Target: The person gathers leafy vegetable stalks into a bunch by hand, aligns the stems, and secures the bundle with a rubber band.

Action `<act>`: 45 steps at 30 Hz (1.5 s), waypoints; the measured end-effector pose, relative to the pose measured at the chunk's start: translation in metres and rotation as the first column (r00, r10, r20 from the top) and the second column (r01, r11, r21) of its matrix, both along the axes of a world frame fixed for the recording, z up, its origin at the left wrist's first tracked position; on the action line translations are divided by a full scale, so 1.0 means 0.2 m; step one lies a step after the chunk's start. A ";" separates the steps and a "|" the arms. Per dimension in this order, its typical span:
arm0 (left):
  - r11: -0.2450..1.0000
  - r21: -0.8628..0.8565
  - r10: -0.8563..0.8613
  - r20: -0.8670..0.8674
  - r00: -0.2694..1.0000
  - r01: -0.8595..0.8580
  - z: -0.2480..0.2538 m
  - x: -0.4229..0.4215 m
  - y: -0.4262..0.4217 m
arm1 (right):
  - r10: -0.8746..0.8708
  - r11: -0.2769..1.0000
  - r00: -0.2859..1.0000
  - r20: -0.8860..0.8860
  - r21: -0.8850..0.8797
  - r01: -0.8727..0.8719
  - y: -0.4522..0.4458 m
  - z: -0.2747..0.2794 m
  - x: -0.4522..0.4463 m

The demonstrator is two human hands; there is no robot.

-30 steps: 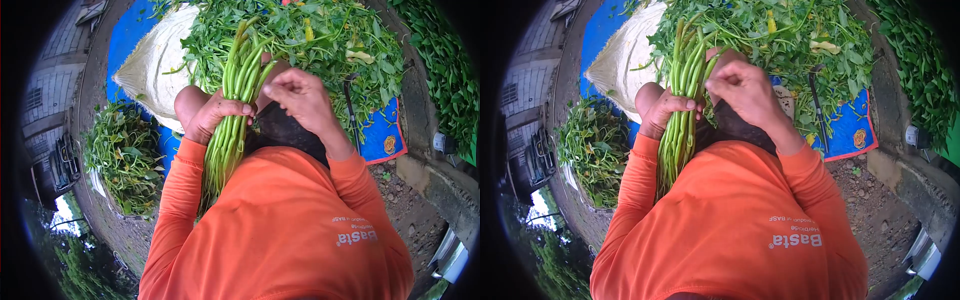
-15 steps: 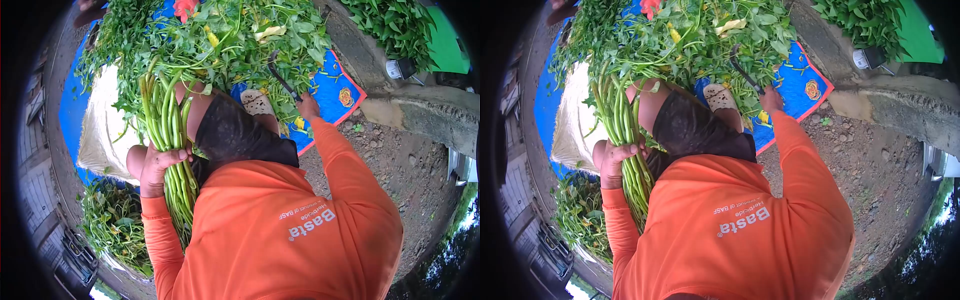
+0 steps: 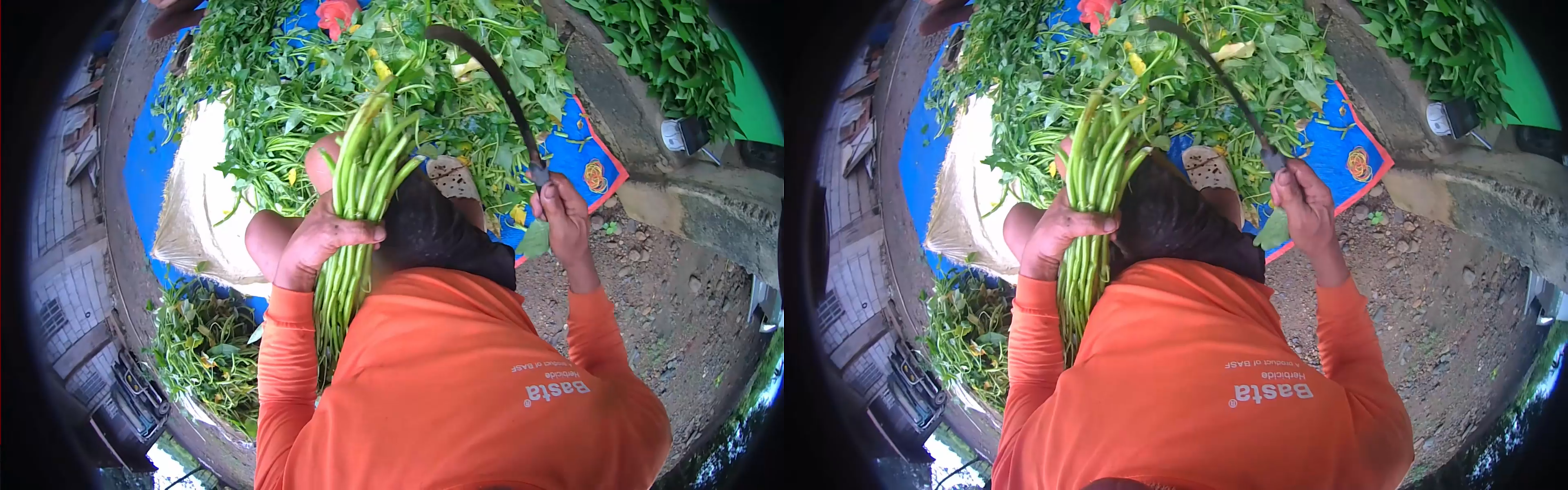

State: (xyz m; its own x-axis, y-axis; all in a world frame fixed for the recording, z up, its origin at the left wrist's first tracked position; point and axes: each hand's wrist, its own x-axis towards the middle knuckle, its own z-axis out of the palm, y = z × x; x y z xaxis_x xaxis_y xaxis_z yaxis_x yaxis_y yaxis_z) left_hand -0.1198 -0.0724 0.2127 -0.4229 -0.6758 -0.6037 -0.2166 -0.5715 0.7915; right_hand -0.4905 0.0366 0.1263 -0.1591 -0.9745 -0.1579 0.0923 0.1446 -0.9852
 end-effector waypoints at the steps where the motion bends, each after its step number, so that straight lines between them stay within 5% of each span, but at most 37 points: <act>1: 1.000 0.028 0.005 -0.020 1.000 -0.004 0.02 -0.03 0.00 | 0.066 0.996 0.997 -0.039 -0.052 -0.068 -0.02 0.07 0.03; 7: 0.996 0.021 -0.087 0.001 0.996 0.087 0.04 -0.02 0.00 | 0.353 0.891 0.883 -0.309 -0.176 -0.418 -0.12 0.27 0.11; 16: 0.967 -0.212 -0.135 0.053 0.989 0.143 0.04 -0.07 0.02 | 0.398 0.896 0.799 -0.450 0.003 -0.445 -0.23 0.17 0.16; 17: 0.988 -0.050 -0.146 0.007 0.989 0.147 0.03 -0.02 0.02 | 0.337 0.898 0.835 -0.436 -0.117 -0.424 -0.24 0.11 0.17; 21: 0.989 0.006 0.148 -0.229 0.962 -0.151 0.13 0.13 0.06 | 0.384 0.922 0.766 -0.515 0.253 -0.292 -0.05 -0.43 -0.06; 25: 0.983 -0.042 0.170 -0.166 0.971 -0.179 0.07 0.20 0.07 | 0.104 0.991 0.774 -0.625 0.133 -0.025 -0.01 -0.97 -0.10; 29: 0.981 -0.166 0.120 0.091 0.989 -0.103 0.14 0.31 0.12 | 0.132 0.989 0.647 -0.751 0.145 -0.034 -0.08 -1.15 -0.06; 31: 0.972 -0.103 0.226 0.144 0.963 -0.213 0.31 0.37 0.20 | 0.345 0.930 0.650 -0.677 0.341 -0.138 -0.07 -1.22 -0.12; 33: 0.950 -0.133 0.290 0.052 0.956 -0.281 0.42 0.55 0.31 | 0.281 0.958 0.609 -0.742 0.253 -0.134 -0.03 -1.04 -0.13; 36: 0.951 0.017 0.308 -0.094 0.947 -0.308 0.44 0.67 0.41 | 0.146 0.830 0.926 -0.349 0.553 0.077 -0.07 -0.96 -0.35; 39: 0.925 0.054 0.380 -0.077 0.922 -0.377 0.19 0.45 0.44 | -0.033 0.767 0.587 -0.809 0.355 0.534 0.01 -1.30 -0.62; 42: 0.969 0.008 0.246 0.006 0.969 -0.246 -0.06 0.24 0.32 | -0.307 0.522 0.284 -0.908 0.089 0.849 0.06 -1.48 -0.87; 45: 0.982 -0.109 0.166 0.134 0.977 -0.152 -0.04 0.17 0.24 | -0.414 0.447 0.192 -0.890 -0.015 0.895 0.06 -1.46 -0.97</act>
